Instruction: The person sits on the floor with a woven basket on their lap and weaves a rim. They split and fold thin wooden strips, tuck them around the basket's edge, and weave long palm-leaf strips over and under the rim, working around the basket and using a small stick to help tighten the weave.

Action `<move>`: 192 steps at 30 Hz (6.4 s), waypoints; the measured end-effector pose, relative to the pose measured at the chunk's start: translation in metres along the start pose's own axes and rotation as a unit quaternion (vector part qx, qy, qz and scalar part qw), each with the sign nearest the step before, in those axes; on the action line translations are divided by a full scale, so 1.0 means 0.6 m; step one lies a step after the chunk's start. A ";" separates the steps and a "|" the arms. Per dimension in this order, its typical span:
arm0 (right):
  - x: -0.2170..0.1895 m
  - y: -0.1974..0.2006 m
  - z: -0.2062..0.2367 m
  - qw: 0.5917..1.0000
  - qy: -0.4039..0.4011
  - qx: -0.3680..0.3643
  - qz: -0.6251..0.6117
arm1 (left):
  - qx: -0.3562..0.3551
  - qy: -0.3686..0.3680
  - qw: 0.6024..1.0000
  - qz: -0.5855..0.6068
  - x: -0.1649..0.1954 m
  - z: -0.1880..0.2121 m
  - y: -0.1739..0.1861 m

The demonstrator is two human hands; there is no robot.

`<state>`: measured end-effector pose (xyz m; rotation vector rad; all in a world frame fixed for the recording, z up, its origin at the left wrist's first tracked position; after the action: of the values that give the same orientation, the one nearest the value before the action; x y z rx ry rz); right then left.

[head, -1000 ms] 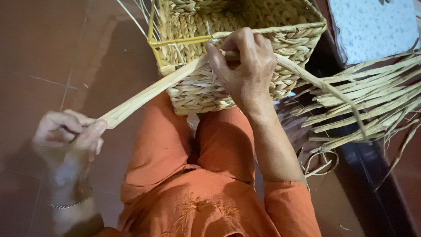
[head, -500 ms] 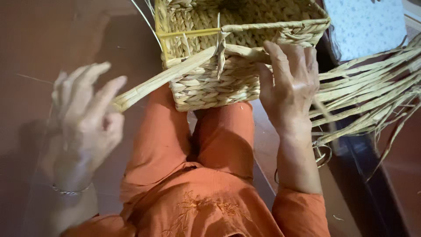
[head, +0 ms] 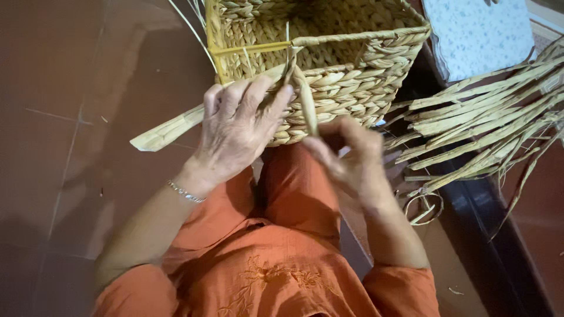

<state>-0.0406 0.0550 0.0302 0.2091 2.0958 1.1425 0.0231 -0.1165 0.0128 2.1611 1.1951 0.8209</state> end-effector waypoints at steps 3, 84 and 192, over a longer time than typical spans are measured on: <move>-0.023 -0.043 0.007 0.999 0.013 0.002 -0.050 | -0.001 0.038 0.999 -0.007 -0.006 0.005 -0.014; -0.022 -0.023 -0.150 0.989 0.140 0.042 -0.010 | 0.102 0.084 0.971 0.201 -0.088 0.032 0.086; -0.111 -0.144 -0.118 0.968 0.107 0.186 0.131 | 0.102 0.159 0.977 0.098 -0.177 0.054 0.113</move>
<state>-0.0228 -0.0736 0.0214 0.5772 2.5245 0.9389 0.0387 -0.2459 0.0113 2.4084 1.2805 1.2117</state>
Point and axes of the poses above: each hand's wrist, its own z-axis away from the middle knuckle, its own y-axis out of the back of the hand, x = y × z, the point moved 7 cm from there along -z, towards the middle knuckle, and after that the axes turned 10 degrees about z, right-handed, at the moved point
